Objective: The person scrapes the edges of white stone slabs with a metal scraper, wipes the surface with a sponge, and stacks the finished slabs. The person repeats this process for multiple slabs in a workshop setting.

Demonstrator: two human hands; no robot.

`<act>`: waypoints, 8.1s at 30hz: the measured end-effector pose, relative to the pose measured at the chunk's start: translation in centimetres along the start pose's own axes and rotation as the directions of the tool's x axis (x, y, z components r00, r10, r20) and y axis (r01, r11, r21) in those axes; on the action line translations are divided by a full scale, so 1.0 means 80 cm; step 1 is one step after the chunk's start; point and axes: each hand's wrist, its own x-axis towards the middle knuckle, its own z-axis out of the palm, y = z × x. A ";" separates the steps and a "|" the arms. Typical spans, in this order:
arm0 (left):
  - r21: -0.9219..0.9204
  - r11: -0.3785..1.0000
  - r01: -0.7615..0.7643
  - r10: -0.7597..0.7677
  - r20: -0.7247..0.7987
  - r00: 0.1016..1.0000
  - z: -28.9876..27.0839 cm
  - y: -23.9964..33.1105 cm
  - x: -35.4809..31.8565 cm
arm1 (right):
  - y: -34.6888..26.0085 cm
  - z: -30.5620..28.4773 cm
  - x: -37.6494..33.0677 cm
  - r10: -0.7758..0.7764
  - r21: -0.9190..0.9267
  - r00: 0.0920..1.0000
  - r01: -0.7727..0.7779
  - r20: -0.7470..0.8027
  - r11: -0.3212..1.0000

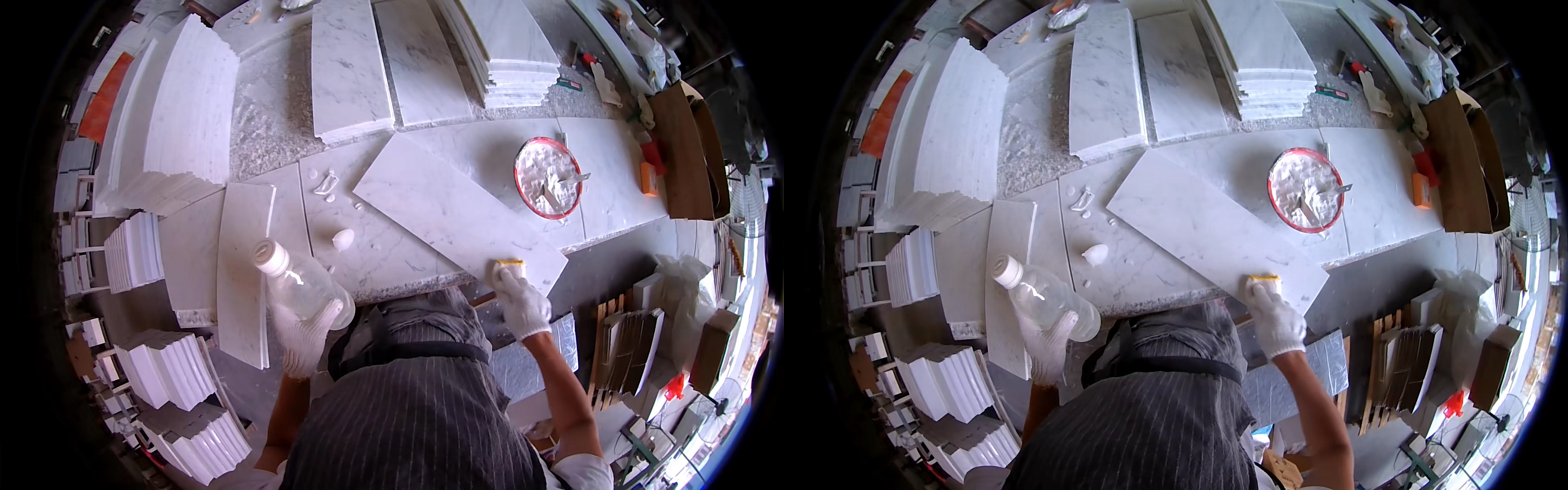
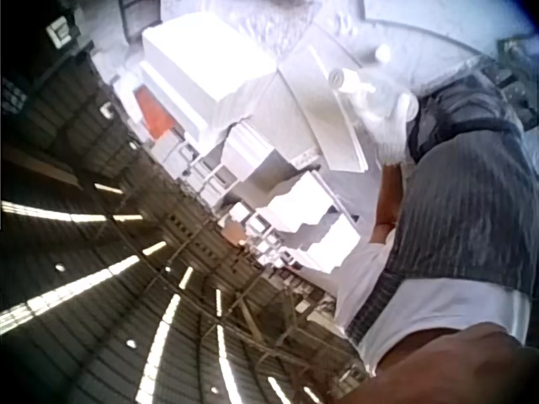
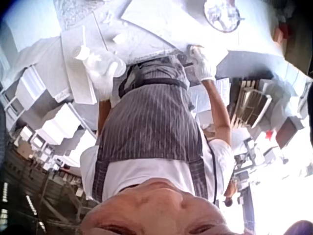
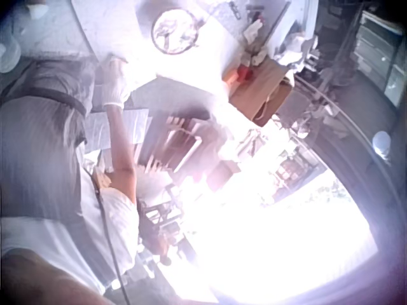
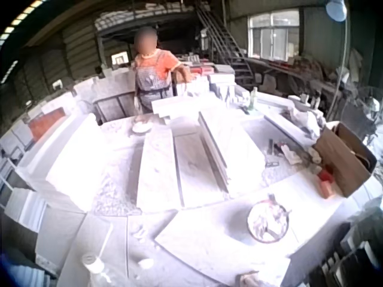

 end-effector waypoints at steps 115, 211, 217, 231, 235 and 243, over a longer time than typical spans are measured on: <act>0.359 0.881 0.307 0.040 -0.705 0.708 -0.463 -0.275 0.159 | 0.158 -0.037 -0.012 0.596 0.605 0.548 -0.193 -0.587 0.773; -0.600 0.134 0.788 -0.085 0.786 0.613 0.169 -0.007 0.005 | 0.047 -0.120 -0.092 0.341 0.957 0.937 -0.027 -0.077 0.290; -0.600 0.504 0.621 -0.192 0.623 0.758 0.156 0.030 0.022 | 0.027 -0.150 -0.047 0.252 0.967 0.961 0.054 -0.118 0.248; 0.158 0.985 -0.073 0.059 0.097 0.994 0.087 0.013 -0.013 | -0.063 -0.222 0.063 -0.436 0.801 0.823 0.040 -0.365 -0.597; -0.841 0.538 0.057 -0.134 -0.018 0.991 0.089 0.003 -0.017 | -0.148 -0.170 0.088 -0.731 0.853 0.648 -0.240 -0.215 -0.464; -0.088 0.996 -0.034 0.007 -0.286 0.958 0.030 0.049 -0.030 | -0.302 -0.100 0.112 -0.526 0.937 0.833 -0.302 0.171 -0.174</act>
